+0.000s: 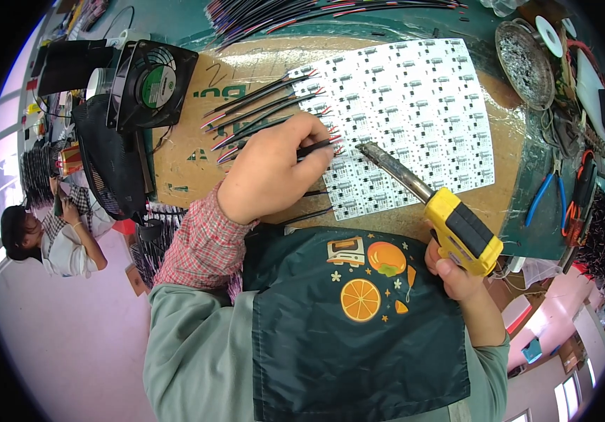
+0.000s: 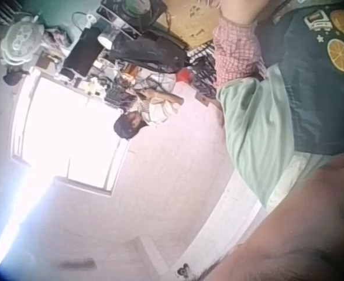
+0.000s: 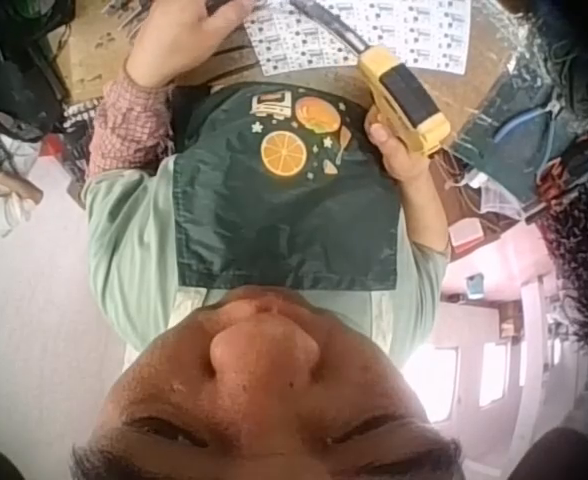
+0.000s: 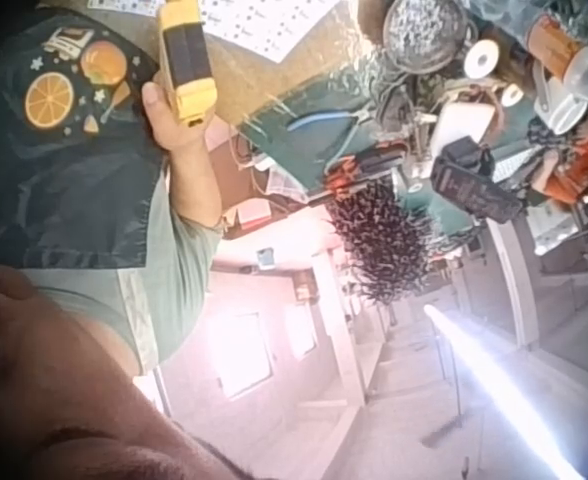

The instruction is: The person solders black and red wires to individual contact points on a large LED circuit board array. The soldering is performed with a soldering iron and soldering tin.

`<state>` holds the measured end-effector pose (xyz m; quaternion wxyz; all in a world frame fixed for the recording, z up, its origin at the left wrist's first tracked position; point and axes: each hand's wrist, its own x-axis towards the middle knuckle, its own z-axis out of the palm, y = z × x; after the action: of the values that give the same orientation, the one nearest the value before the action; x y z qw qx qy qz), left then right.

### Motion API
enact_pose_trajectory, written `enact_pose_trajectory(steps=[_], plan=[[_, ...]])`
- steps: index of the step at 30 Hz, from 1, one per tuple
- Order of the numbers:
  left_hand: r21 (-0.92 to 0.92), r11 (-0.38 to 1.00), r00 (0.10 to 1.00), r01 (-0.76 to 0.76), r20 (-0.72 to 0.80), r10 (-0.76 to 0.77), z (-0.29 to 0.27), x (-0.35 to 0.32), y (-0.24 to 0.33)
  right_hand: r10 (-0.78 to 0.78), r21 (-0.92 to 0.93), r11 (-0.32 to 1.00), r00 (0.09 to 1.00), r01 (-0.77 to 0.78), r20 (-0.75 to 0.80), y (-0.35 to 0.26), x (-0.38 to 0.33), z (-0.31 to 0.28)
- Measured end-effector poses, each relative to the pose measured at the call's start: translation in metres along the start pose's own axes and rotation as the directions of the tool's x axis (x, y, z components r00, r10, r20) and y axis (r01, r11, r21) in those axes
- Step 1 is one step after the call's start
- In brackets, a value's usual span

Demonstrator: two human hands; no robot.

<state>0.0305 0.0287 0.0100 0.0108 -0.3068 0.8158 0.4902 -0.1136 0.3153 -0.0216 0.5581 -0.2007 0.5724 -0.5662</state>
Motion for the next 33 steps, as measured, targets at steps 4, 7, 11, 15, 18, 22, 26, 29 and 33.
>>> enact_pose_trajectory(steps=[4,7,11,15,18,22,26,29,33], plan=[[0.165,0.973,0.981,-0.164,-0.074,0.178,-0.002,-0.001,-0.012,-0.025,-0.022,0.999,0.999,0.026,0.021,0.002,-0.001,-0.002],[0.297,0.845,0.828,-0.445,-0.224,0.515,-0.007,-0.003,-0.013,-0.035,-0.017,0.999,0.999,0.035,0.007,0.003,-0.003,-0.002],[0.498,0.759,0.758,-0.419,-0.269,0.595,-0.009,-0.024,0.006,-0.049,0.005,0.999,0.999,0.049,-0.004,0.005,-0.003,-0.002],[0.355,0.783,0.768,-0.511,-0.222,0.601,0.000,-0.024,-0.003,-0.044,-0.009,0.999,0.999,0.044,0.027,0.005,-0.004,-0.005],[0.310,0.801,0.816,-0.512,-0.118,0.566,0.010,-0.026,-0.011,-0.004,-0.025,1.000,0.999,0.005,0.048,0.006,-0.007,-0.008],[0.379,0.793,0.830,-0.478,-0.101,0.549,0.028,-0.033,-0.016,0.007,-0.060,0.998,0.999,-0.004,0.048,0.007,-0.009,-0.009],[0.461,0.760,0.828,-0.459,-0.089,0.553,0.035,-0.034,-0.023,-0.029,-0.137,0.990,0.998,0.035,0.048,0.006,-0.011,-0.012],[0.456,0.774,0.849,-0.440,-0.071,0.524,0.035,-0.035,-0.023,-0.040,-0.227,0.973,0.998,0.051,0.053,0.006,-0.010,-0.013],[0.456,0.784,0.862,-0.421,-0.069,0.502,0.036,-0.034,-0.024,-0.054,-0.207,0.977,0.999,0.054,0.005,0.001,-0.008,-0.007]])
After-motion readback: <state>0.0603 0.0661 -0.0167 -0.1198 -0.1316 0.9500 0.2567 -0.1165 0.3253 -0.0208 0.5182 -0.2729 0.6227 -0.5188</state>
